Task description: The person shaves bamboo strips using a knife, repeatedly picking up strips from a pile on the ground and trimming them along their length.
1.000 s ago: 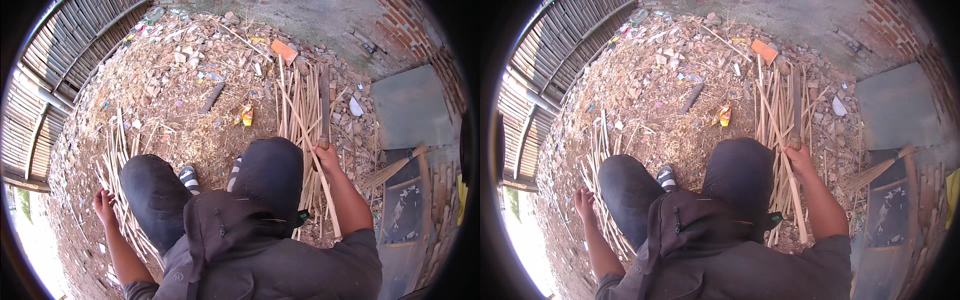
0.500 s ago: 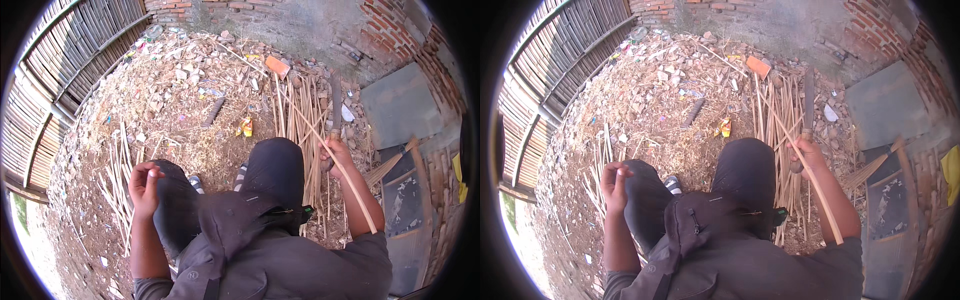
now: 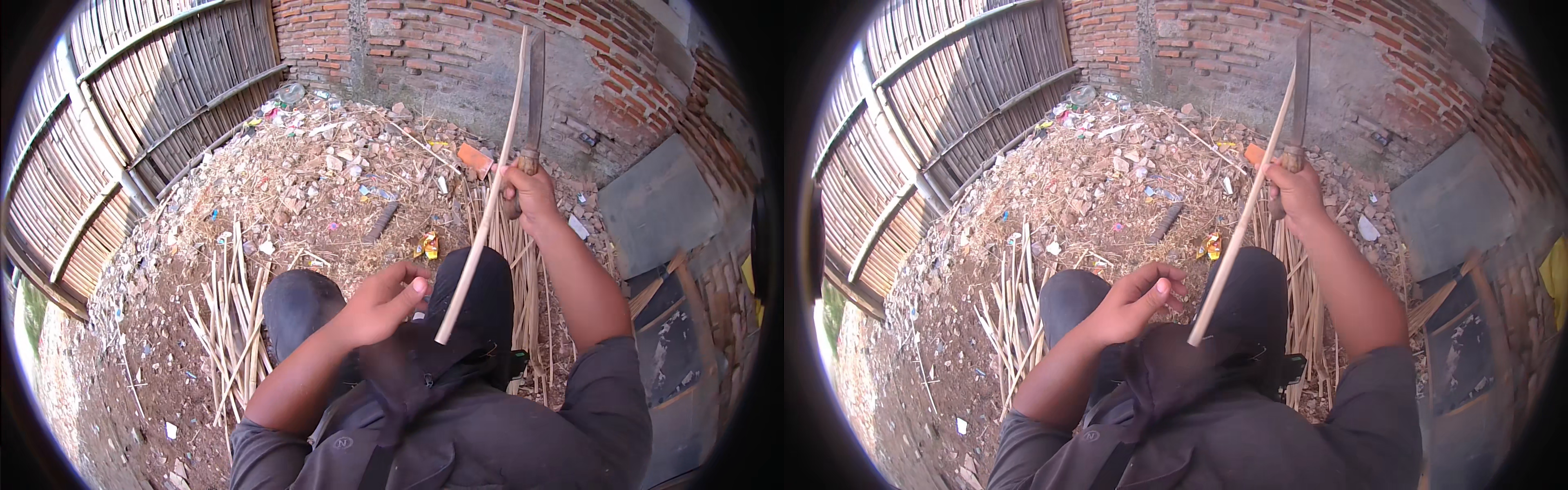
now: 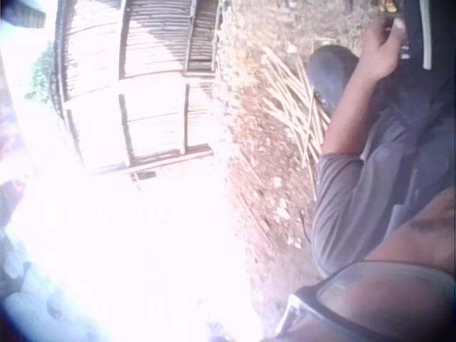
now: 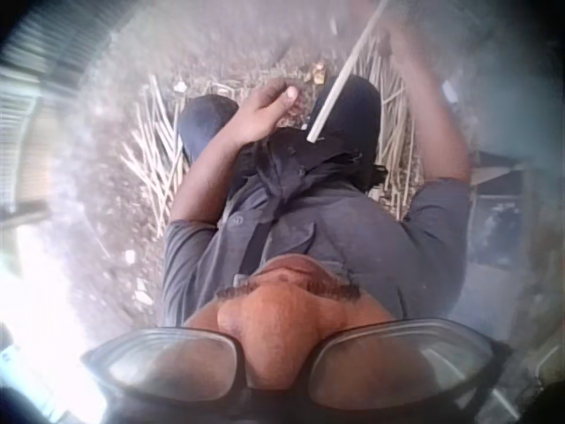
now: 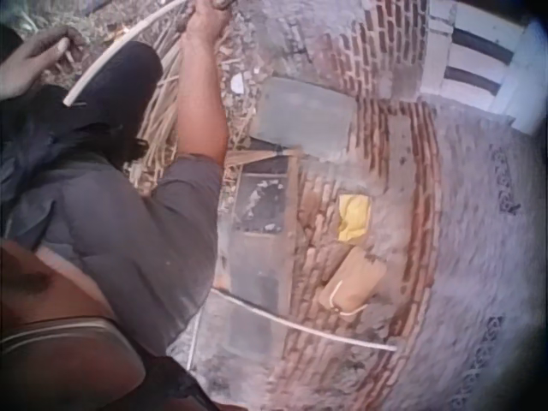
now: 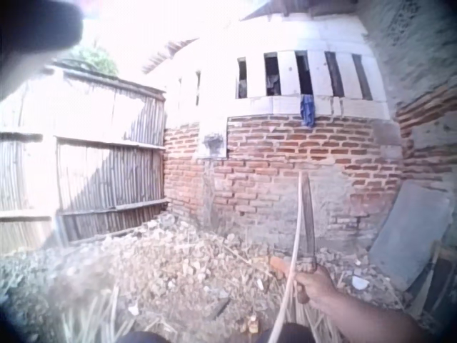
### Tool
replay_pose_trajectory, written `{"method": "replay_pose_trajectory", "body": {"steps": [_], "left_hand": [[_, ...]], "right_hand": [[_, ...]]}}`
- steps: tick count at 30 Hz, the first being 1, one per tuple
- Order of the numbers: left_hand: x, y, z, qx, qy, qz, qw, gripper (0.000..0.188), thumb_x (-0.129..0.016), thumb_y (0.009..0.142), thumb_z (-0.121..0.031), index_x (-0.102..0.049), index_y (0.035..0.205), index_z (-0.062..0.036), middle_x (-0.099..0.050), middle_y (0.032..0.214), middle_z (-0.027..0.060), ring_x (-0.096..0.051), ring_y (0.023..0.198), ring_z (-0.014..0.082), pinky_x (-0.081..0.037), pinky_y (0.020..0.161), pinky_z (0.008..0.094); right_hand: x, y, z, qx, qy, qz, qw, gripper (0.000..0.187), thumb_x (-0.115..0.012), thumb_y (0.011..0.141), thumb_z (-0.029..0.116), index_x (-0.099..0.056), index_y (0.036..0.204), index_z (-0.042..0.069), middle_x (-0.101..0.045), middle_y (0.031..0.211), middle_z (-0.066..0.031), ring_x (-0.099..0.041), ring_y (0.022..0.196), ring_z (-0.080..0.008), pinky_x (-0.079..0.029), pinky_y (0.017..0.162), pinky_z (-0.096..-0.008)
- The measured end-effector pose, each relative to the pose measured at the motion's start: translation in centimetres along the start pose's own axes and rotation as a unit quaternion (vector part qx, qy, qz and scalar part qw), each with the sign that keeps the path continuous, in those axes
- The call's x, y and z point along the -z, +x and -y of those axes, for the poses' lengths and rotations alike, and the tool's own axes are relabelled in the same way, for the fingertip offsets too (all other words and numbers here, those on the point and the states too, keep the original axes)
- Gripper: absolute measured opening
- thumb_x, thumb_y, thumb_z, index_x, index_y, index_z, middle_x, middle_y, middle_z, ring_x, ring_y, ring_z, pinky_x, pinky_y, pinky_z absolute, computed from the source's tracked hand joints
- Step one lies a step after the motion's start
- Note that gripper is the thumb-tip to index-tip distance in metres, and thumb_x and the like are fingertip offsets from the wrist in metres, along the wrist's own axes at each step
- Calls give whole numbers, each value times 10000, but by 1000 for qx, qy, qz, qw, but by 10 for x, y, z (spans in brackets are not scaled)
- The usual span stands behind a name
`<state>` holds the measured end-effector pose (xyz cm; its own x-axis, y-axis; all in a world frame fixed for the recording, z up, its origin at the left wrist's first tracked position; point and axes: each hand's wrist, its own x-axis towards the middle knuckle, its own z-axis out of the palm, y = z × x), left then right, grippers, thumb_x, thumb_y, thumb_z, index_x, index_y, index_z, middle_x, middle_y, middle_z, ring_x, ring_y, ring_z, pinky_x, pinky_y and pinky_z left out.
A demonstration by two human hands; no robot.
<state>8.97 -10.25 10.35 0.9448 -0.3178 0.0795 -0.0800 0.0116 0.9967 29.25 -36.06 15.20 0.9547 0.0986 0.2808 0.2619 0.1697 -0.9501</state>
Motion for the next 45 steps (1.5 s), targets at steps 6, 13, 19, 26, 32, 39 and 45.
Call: {"method": "replay_pose_trajectory", "body": {"steps": [6,13,19,26,32,39,45], "left_hand": [[10,7,-15,30,98,-102,990,386,-595,1014,-309,-508,1263,-26,-633,962,77,-625,766,109,-518,666,269],[35,-26,32,18,210,-202,956,303,-567,997,-276,-586,1124,-2,-653,781,137,-654,717,202,-510,672,372],[21,-50,30,43,208,-288,934,279,-502,1054,-269,-589,1037,-4,-563,777,3,-495,715,58,-433,634,266],[42,-117,55,73,254,-384,885,330,-485,1053,-286,-570,920,3,-567,692,69,-528,649,140,-449,609,342],[36,-177,63,267,263,-390,841,425,-436,1067,-350,-516,779,-48,-487,644,-24,-441,624,74,-380,558,288],[27,-204,75,357,290,-350,816,403,-463,1055,-312,-551,800,-12,-516,647,47,-463,641,118,-414,585,344],[31,-208,79,331,305,-345,823,404,-490,1036,-324,-610,872,26,-629,700,199,-650,668,318,-491,639,414]], "right_hand": [[-86,7,12,55,-18,-12,998,140,-677,878,59,-544,840,80,-588,731,-18,-505,577,-84,-406,536,-249],[-150,-17,0,56,32,65,996,136,-681,889,65,-546,866,70,-701,882,-70,-525,587,-78,-434,551,-242],[-182,-24,-26,42,97,122,987,166,-717,881,110,-560,896,55,-596,744,-9,-556,614,-74,-450,549,-243],[-148,9,-93,198,-208,238,928,326,-757,869,363,-634,911,64,-609,681,-52,-601,627,-175,-465,614,-354],[-136,9,-137,207,-348,435,805,284,-771,797,325,-612,872,103,-613,696,-98,-629,663,-315,-473,606,-423],[-129,12,-179,167,-389,487,764,269,-769,772,325,-611,858,125,-638,723,-104,-654,730,-356,-491,637,-477],[-128,4,-171,164,-399,462,775,298,-772,781,357,-617,866,117,-650,745,-100,-659,745,-359,-501,651,-486]]}}
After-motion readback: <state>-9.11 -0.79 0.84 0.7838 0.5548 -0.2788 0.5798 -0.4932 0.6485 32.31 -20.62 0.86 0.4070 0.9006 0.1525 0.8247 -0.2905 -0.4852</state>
